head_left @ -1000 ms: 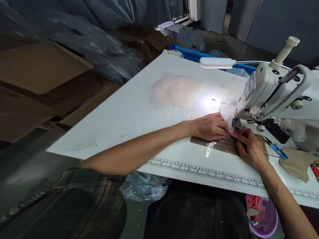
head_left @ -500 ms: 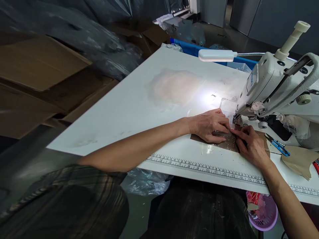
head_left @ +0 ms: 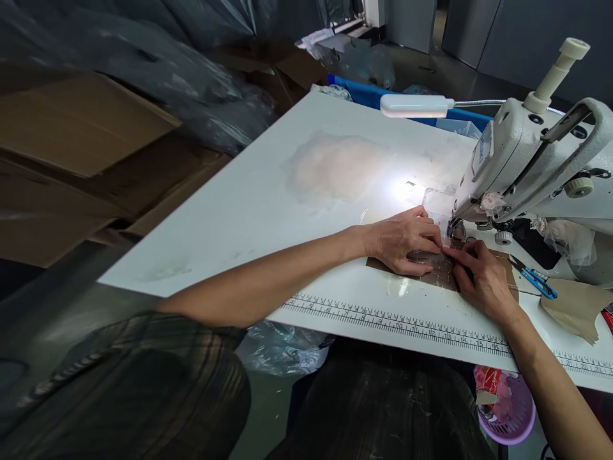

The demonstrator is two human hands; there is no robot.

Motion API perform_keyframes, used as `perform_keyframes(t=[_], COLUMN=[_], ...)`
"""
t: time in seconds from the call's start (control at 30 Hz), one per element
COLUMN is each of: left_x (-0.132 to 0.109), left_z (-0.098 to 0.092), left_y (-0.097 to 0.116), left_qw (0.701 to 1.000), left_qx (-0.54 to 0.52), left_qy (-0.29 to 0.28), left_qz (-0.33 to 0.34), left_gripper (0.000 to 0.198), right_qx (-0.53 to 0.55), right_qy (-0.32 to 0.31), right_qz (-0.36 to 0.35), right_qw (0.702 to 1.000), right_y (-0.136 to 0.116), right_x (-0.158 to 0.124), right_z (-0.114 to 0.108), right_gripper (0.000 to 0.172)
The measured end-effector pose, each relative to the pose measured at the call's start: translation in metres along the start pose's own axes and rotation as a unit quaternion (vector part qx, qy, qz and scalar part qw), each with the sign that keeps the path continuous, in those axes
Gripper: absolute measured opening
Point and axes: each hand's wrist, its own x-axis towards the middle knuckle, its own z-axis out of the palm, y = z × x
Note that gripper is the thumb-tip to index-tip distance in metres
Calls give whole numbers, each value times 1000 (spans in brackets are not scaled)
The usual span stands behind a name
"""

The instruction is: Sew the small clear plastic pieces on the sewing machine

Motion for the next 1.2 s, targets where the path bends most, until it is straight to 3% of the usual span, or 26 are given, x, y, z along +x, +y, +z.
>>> perform_keyframes(t=[0.3, 0.5, 0.87, 1.2], left_x=[1, 0, 4, 2], left_z=[2, 3, 0, -2], left_y=[-2, -3, 0, -1], left_qw=[1000, 999, 999, 997], left_qx=[-22, -39, -20, 2], left_qy=[-7, 19, -39, -65], left_qz=[6, 13, -27, -36], left_gripper=[26, 25, 23, 32], right_qx=[-5, -4, -47, -101], right_qy=[9, -6, -30, -62], right_qz=[8, 8, 1, 42], right_qw=[1000, 1000, 998, 992], right_y=[0, 2, -4, -11], right_x=[0, 0, 2, 6], right_z=[2, 1, -5, -4], right_gripper=[37, 37, 39, 38])
